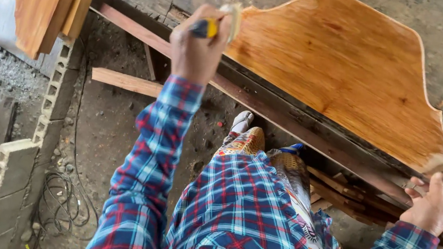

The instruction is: The person applies a brown wood stain to a curved wooden board using a paintbrush, covering the surface and edges. They then dip the brush into a container of stain and apply it to a long, thin wooden piece, coating both sides.

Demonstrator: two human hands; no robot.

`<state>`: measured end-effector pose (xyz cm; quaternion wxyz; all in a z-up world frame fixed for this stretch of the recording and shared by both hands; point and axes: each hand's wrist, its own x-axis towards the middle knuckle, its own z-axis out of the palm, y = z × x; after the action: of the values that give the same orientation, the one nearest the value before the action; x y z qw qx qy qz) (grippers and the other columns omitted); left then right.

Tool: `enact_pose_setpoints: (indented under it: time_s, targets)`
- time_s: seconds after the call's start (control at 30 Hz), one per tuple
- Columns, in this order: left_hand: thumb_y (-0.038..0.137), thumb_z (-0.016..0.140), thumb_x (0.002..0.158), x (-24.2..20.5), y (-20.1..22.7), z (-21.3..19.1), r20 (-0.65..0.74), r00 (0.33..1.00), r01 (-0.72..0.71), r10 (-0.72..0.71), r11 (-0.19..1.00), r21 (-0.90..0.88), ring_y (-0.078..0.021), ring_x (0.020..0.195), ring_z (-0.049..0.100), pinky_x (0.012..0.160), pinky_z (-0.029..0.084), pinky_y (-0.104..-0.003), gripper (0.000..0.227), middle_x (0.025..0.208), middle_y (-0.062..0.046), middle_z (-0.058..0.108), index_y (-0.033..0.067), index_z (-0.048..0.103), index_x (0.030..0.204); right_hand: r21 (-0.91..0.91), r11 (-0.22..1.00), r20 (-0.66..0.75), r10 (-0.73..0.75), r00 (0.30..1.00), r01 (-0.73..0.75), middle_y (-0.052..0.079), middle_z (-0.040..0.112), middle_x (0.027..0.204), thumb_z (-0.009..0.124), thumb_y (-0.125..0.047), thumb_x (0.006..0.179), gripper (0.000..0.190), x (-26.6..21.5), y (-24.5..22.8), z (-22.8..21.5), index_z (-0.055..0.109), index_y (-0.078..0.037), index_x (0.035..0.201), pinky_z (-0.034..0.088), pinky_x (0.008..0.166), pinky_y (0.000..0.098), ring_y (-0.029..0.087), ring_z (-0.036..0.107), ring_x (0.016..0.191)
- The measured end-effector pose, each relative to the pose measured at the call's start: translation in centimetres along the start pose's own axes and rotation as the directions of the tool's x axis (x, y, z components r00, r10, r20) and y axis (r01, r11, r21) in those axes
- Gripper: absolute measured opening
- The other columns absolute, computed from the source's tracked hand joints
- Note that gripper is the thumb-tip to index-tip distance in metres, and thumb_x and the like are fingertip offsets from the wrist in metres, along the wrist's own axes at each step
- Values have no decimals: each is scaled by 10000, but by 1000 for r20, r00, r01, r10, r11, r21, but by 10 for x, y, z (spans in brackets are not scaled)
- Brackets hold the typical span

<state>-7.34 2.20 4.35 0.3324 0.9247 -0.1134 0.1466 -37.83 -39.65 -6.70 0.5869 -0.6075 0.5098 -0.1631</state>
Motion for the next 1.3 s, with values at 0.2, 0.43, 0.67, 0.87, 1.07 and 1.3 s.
enact_pose_setpoints:
  time_s: [0.2, 0.43, 0.67, 0.87, 1.07, 1.3]
  targets:
    - [179, 773, 933, 15, -1, 17, 100, 971, -221, 215, 974, 46, -200, 763, 786, 573, 659, -336, 77, 1083, -124, 770, 166, 704, 964, -21, 999, -77, 38, 996, -40, -76, 742, 1072, 637, -221, 1021, 348, 5, 7, 1, 698, -203, 1363, 533, 516, 196, 41, 659, 608]
    - [-55, 642, 926, -45, 24, 59, 327, 924, -19, 199, 878, -479, -104, 886, 552, 859, 442, -233, 179, 955, -25, 611, 118, 672, 893, -101, 995, -110, -24, 994, 13, -12, 766, 1172, 561, -228, 1048, 406, 6, 13, 7, 645, -190, 1444, 551, 577, 171, 14, 696, 703]
    - [107, 668, 985, -74, 65, 40, 260, 923, -66, 282, 784, -617, -199, 839, 723, 810, 549, -320, 36, 985, -41, 719, 124, 640, 1001, -17, 983, -213, 174, 961, -182, -157, 685, 951, 649, -499, 1019, 245, 33, 57, -11, 664, -315, 1180, 568, 698, 138, -39, 748, 814]
    - [110, 722, 951, -53, -18, 9, 226, 974, 106, 31, 817, -568, -102, 768, 632, 703, 520, -244, 32, 897, -9, 708, 130, 701, 963, -6, 988, -142, 151, 978, -154, -173, 694, 1117, 615, -494, 1034, 225, 39, 67, -19, 661, -356, 1207, 557, 719, 121, -48, 703, 829]
    - [121, 676, 972, -25, -53, -20, 46, 996, -68, 81, 968, -243, -178, 749, 653, 720, 508, -311, 61, 873, -47, 687, 88, 670, 920, 3, 988, -173, 153, 973, -155, -157, 694, 1122, 606, -333, 1065, 263, 27, 40, -3, 686, -373, 1313, 544, 547, 93, -11, 682, 701]
    - [-78, 702, 911, -65, 43, 29, 131, 989, 23, 70, 801, -599, -104, 832, 676, 852, 566, -235, 145, 941, -43, 711, 55, 708, 969, -5, 998, -80, 60, 995, -60, -20, 749, 1058, 596, -256, 1044, 379, 11, 18, 1, 643, -254, 1420, 549, 549, 171, 14, 698, 673]
